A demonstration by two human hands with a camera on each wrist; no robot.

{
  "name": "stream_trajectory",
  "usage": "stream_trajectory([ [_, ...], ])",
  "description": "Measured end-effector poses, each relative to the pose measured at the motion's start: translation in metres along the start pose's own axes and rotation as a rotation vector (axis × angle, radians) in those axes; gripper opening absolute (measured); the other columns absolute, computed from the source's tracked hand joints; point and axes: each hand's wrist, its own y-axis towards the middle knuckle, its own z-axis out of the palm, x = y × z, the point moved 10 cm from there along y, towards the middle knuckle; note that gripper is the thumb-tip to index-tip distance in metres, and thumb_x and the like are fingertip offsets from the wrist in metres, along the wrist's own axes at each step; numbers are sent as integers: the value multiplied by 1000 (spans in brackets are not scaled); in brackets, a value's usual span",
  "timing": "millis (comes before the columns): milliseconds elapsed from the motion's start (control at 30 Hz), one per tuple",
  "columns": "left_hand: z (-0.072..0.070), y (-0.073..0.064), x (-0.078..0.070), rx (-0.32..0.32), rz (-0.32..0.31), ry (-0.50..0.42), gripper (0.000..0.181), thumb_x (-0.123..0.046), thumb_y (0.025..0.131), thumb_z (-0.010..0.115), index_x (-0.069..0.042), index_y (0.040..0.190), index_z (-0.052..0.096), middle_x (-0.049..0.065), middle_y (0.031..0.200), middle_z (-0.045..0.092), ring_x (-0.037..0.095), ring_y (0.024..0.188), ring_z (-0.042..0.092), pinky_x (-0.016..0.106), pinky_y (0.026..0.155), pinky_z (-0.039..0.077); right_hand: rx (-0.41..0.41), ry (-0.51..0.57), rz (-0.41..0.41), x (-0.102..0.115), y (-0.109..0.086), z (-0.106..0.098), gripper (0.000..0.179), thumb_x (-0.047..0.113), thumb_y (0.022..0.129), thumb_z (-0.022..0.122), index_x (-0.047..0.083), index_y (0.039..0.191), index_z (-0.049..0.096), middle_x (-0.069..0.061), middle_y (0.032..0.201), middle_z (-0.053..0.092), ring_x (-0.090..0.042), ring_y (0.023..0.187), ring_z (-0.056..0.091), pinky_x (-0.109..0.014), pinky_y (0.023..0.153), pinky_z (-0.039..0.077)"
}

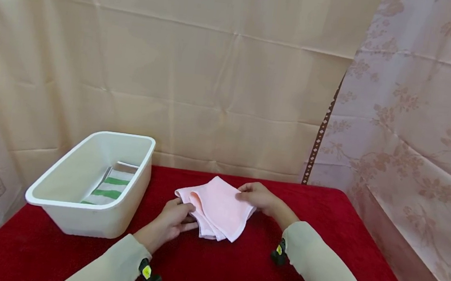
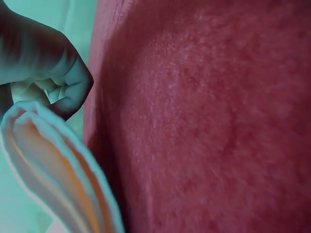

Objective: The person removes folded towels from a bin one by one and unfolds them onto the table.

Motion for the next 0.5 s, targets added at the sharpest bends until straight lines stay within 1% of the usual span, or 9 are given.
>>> stream_trajectory([
  [100, -7, 5, -10, -13, -10, 6, 49, 3, 94, 49, 7, 142, 42, 19, 101, 69, 25, 86, 69, 50, 82, 61, -16, 136, 41, 0, -8, 3, 29, 9, 96, 65, -6, 120, 59, -8, 86, 66, -15, 68, 67, -30, 57, 58],
  [200, -13, 8, -18, -20, -23, 35, 37, 0, 93, 51, 4, 130, 49, 12, 90, 69, 22, 81, 68, 43, 73, 61, -64, 228, 74, -2, -18, 7, 25, 9, 97, 64, -3, 118, 57, -7, 83, 66, -14, 65, 67, -30, 55, 58],
  [300, -18, 9, -23, -29, -23, 80, 20, -2, 91, 53, -1, 112, 54, 5, 79, 66, 18, 73, 66, 35, 63, 58, -118, 277, 97, -3, -31, 15, 22, 9, 97, 64, -1, 115, 57, -5, 79, 65, -13, 63, 66, -29, 52, 56],
  [367, -22, 11, -25, -44, -15, 106, 11, -3, 90, 54, -4, 101, 55, 3, 73, 65, 16, 69, 64, 32, 59, 55, -153, 295, 110, -4, -39, 21, 21, 10, 97, 65, 0, 113, 57, -5, 79, 65, -12, 62, 65, -27, 52, 55],
  [433, -25, 12, -26, -55, -3, 124, 7, -3, 90, 54, -5, 97, 56, 2, 70, 63, 15, 66, 63, 32, 57, 54, -178, 311, 122, -6, -48, 29, 22, 10, 97, 65, 0, 113, 56, -6, 82, 65, -13, 64, 66, -27, 53, 55],
  [500, -29, 14, -26, -66, 12, 146, 7, -2, 90, 54, -2, 96, 57, 3, 71, 63, 15, 66, 62, 32, 57, 54, -187, 324, 130, -8, -56, 37, 24, 10, 97, 65, -1, 114, 55, -9, 86, 65, -15, 67, 67, -29, 56, 56],
])
